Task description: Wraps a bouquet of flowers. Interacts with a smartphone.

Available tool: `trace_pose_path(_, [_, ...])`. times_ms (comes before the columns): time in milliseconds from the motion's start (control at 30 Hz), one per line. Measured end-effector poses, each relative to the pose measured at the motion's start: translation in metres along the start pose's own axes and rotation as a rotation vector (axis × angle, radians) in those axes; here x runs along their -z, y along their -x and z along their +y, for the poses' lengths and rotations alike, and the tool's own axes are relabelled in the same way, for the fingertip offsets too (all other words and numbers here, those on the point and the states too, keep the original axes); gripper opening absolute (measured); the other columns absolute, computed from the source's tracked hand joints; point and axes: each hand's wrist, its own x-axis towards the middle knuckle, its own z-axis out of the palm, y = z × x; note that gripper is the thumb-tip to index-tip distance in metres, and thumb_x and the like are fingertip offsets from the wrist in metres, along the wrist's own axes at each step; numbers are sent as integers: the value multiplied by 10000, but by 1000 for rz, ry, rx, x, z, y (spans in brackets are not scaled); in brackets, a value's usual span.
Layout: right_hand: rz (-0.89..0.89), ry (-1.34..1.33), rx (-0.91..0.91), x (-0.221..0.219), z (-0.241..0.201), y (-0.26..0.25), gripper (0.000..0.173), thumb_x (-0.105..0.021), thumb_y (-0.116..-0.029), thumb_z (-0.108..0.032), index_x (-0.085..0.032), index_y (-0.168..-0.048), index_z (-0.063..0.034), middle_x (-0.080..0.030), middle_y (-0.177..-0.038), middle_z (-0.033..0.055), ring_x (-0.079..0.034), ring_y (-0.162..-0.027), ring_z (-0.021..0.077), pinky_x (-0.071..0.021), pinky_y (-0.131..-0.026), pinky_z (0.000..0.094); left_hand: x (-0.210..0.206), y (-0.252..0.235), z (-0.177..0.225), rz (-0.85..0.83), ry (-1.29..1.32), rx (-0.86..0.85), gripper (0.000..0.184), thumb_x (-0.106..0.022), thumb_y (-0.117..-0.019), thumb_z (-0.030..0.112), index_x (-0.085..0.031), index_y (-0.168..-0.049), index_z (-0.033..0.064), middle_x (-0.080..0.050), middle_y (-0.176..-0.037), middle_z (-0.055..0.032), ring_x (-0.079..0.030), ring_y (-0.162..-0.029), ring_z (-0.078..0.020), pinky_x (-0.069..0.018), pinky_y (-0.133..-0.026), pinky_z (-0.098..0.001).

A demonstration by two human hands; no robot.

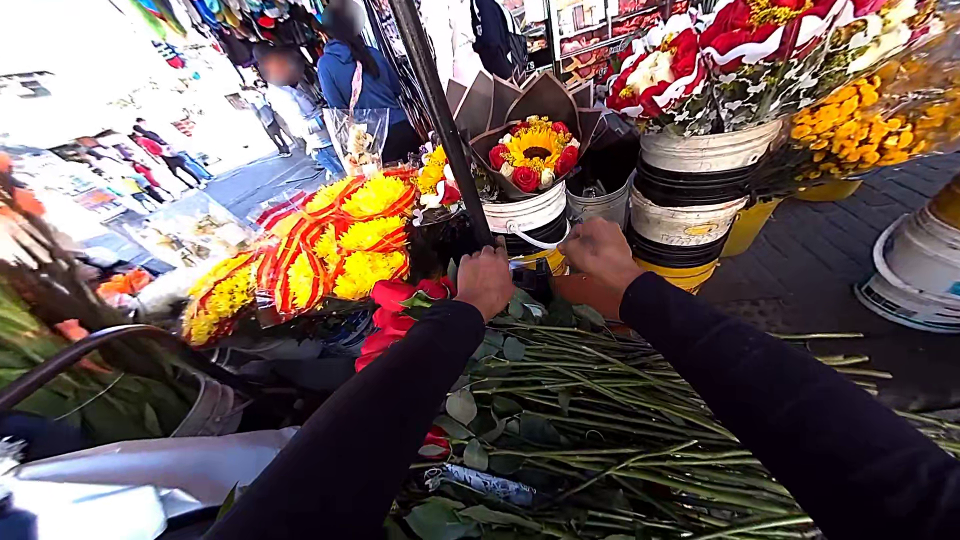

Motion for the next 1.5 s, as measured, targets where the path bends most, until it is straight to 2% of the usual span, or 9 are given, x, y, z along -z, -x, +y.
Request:
trace_pose_path(167, [-24, -6, -68, -12, 33, -22, 251, -644, -950, -262, -721, -945, -23, -725, -972, 207, -705, -934, 398, -531, -778, 645, -16, -9, -4, 52, -97, -235, 418, -608, -1002, 260, -612, -1390, 103, -543, -1476, -116, -418, -1434, -311, -345, -1126, -545])
trace_pose_path(333, [-163, -244, -333, -33, 53, -14, 178, -673, -920, -183, -686, -973, -13, -729, -878, 112, -655, -736, 221, -496, -654, 436, -22, -16, -1, -177, -88, -375, 539, -450, -1093, 336, -369, -1589, 141, -265, -1690, -30, -113, -1587, -266, -101, -1226, -641])
trace_pose_path(500, [-322, 122, -298, -45, 41, 22, 437, -588, -1003, -340, -670, -1068, 84, -643, -1198, 308, -616, -1169, 458, -475, -933, 658, -21, -20, -1, -333, -75, -365, 570, -377, -1117, 327, -209, -1648, 210, -176, -1717, 31, -72, -1593, -250, -42, -1211, -682])
trace_pose_path(700, [-14, 46, -100, 4, 69, -4, 257, -635, -967, -247, -730, -1032, -17, -721, -1025, 240, -690, -985, 450, -508, -808, 703, 8, -13, 6, -384, 6, -324, 502, -321, -1126, 348, -365, -1598, 183, -238, -1699, -29, -89, -1585, -321, -81, -1165, -748])
trace_pose_path(800, [60, -159, 251, 33, 64, 22, 162, -649, -1003, -193, -745, -992, -63, -723, -837, 106, -682, -759, 251, -539, -735, 516, 45, 11, 8, -285, 100, -349, 485, -363, -1116, 366, -495, -1515, 122, -318, -1657, -114, -193, -1559, -358, -159, -1166, -738])
trace_pose_path(867, [41, -298, 429, 51, 47, 63, 139, -644, -1003, -217, -739, -973, -121, -696, -762, -1, -630, -658, 107, -519, -629, 336, 72, 36, 6, -248, 77, -417, 471, -436, -1100, 355, -523, -1484, 96, -334, -1645, -135, -248, -1540, -352, -205, -1169, -695])
trace_pose_path(1100, [-244, -340, 954, 87, -10, 258, 157, -642, -979, -359, -752, -983, -248, -688, -835, -166, -633, -683, -36, -549, -568, 139, 130, 195, -30, -227, -70, -691, 440, -461, -1084, 334, -582, -1435, 98, -487, -1552, -114, -392, -1479, -315, -260, -1202, -592])
trace_pose_path(1233, [-361, -251, 1124, 83, -37, 330, 206, -578, -1031, -377, -739, -1013, -249, -674, -846, -114, -619, -720, -28, -505, -588, 164, 140, 300, -59, -130, 44, -685, 399, -494, -1068, 335, -646, -1345, 92, -615, -1407, -83, -540, -1348, -245, -406, -1146, -434])
trace_pose_path(1500, [-590, -334, 1148, 55, -90, 411, 205, -602, -1021, -363, -759, -984, -237, -706, -887, -151, -651, -782, -57, -558, -668, 128, 79, 512, -100, 98, 154, -475, 332, -558, -1031, 302, -710, -1252, 108, -647, -1385, -47, -550, -1363, -236, -392, -1153, -586])
